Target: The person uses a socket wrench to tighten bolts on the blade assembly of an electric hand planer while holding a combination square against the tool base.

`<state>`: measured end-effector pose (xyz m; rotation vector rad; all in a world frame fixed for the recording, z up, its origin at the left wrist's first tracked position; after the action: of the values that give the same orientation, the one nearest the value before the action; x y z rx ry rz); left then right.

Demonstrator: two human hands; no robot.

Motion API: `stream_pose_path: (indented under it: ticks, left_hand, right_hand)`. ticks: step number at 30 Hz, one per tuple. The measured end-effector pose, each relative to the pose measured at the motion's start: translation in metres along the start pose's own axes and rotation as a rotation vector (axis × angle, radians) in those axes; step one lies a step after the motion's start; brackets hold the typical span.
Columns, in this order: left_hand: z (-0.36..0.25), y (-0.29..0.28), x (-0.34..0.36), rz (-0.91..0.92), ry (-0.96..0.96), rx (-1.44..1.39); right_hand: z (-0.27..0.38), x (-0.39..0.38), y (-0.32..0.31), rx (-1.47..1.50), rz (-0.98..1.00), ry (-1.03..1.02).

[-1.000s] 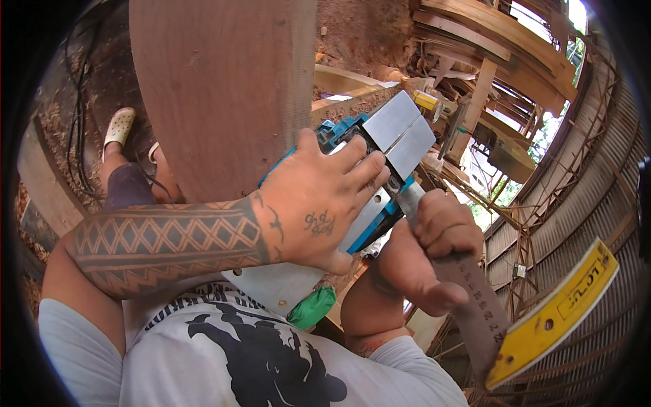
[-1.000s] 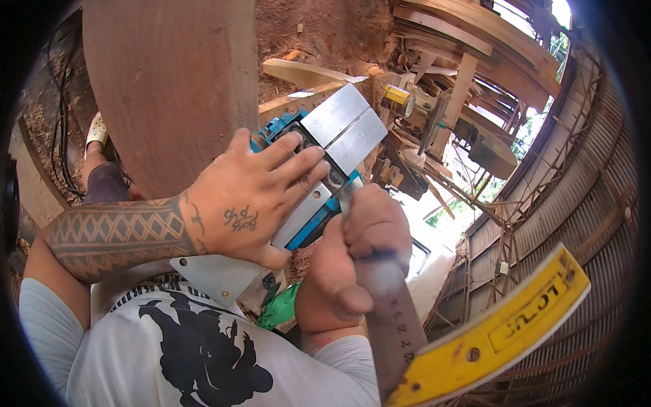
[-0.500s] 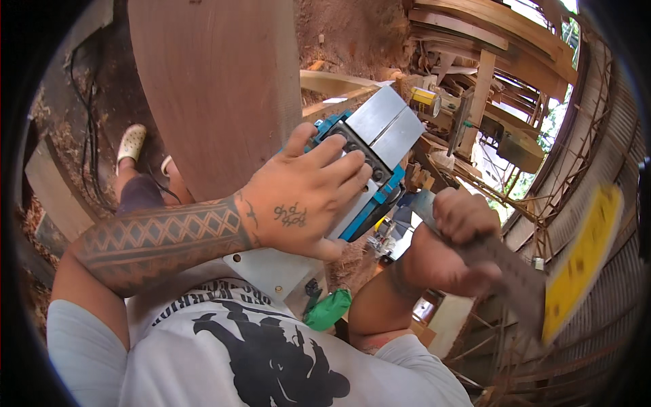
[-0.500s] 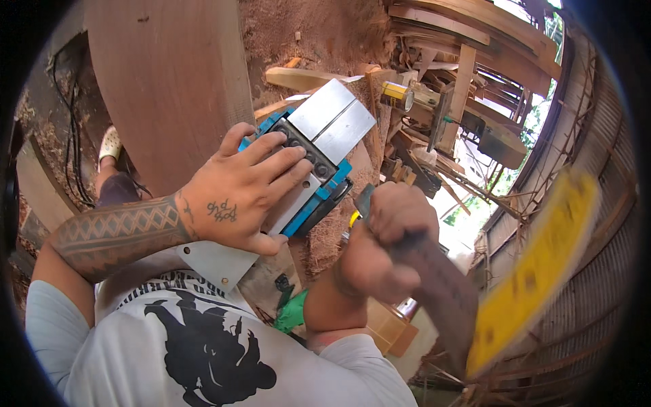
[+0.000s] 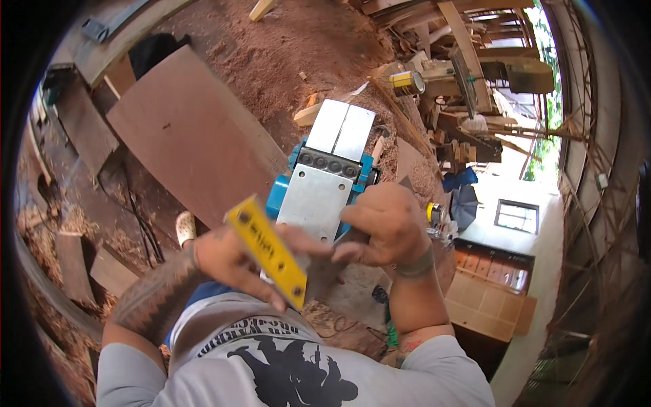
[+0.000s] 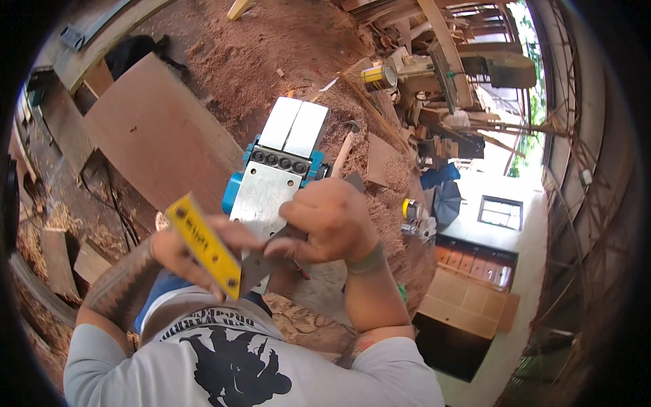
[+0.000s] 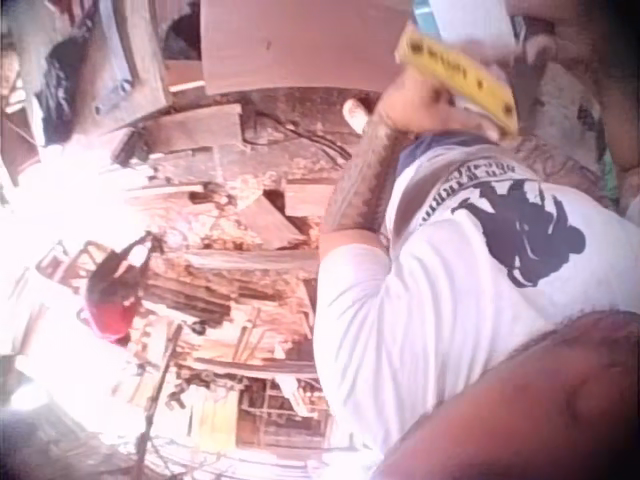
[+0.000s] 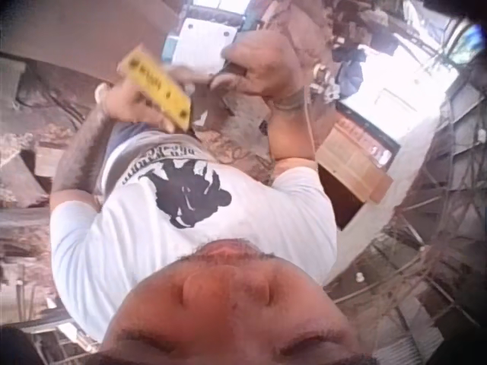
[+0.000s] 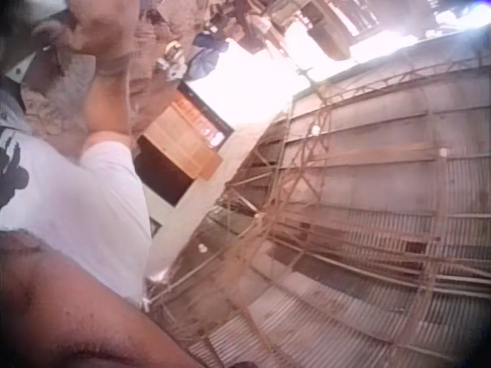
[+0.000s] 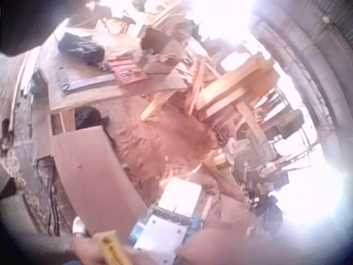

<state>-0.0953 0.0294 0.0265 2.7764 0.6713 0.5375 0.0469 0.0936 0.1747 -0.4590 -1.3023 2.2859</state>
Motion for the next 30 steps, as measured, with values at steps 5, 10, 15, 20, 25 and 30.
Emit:
stream_pose_path:
  ticks: [5,10,15,20,25,30]
  left_hand:
    - [-0.014,0.024,-0.012,-0.125,0.186,-0.044]
    - [-0.009,-0.002,-0.018,-0.317,0.247,0.302]
    - [0.017,0.0,0.0,-0.334,0.184,0.275]
    - [0.039,0.005,0.009,-0.404,0.221,0.263]
    - [0.044,0.01,0.017,-0.349,0.275,0.257]
    - [0.044,0.009,0.021,-0.367,0.31,0.264]
  right_hand:
    - [0.011,-0.004,-0.004,-0.047,-0.24,-0.082]
    - [-0.037,-0.038,-0.01,-0.039,-0.83,0.239]
    - [-0.097,-0.077,0.048,0.492,-1.047,0.743]
    - [-0.089,-0.073,0.051,0.561,-1.023,0.688]
    - [-0.094,-0.074,0.048,0.71,-1.018,0.56]
    - [-0.091,-0.074,0.048,0.795,-0.967,0.528]
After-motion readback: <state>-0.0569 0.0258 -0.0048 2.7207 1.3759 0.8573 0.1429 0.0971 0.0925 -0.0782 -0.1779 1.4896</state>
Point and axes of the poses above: each hand's wrist, its own x-axis towards the middle knuckle, its own y-axis out of the palm, z = x × y, the point moved 7 cm from there along x, towards the middle knuckle, and after that the axes turned 10 degrees about x, right-handed, at the moved point
